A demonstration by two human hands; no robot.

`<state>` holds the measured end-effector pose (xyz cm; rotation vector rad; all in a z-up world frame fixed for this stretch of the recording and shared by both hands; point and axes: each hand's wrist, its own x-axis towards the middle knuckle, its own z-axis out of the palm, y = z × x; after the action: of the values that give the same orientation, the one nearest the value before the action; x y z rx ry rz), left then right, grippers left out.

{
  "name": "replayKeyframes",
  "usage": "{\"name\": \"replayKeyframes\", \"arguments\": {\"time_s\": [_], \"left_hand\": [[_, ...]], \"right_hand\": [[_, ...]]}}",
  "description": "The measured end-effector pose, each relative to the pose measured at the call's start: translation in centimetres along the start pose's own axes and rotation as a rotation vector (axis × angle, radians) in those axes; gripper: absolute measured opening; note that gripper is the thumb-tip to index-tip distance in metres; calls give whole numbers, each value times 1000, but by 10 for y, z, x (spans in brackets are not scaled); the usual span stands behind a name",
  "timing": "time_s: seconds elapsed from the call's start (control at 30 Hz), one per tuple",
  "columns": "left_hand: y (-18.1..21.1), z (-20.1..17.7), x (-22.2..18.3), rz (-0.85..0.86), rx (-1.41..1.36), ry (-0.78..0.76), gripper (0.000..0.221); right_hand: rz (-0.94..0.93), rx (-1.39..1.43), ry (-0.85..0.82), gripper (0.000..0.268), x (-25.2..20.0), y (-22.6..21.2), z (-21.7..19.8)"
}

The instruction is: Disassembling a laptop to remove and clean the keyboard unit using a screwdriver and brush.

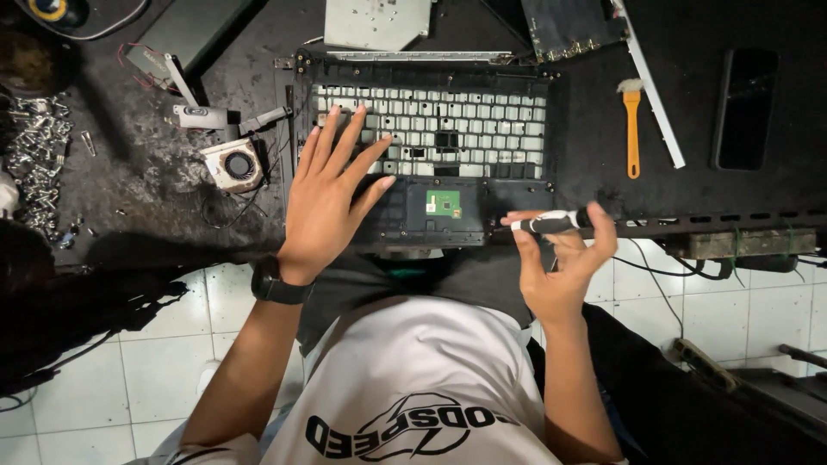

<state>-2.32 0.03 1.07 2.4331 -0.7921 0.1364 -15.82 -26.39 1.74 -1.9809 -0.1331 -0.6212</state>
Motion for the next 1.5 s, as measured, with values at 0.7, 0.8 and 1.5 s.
{"name": "replayKeyframes", "arguments": {"time_s": [0.7,0.8,1.5], "left_hand": [[-2,1,0,21,10,8,40],[-2,2,-1,22,12,8,40],[-2,2,0,12,15,13,39]], "right_hand": [[-157,-18,19,77,-17,20,8],[-246,-232,42,83,-3,12,2],[-4,-83,196,90,18,36,-25]]}}
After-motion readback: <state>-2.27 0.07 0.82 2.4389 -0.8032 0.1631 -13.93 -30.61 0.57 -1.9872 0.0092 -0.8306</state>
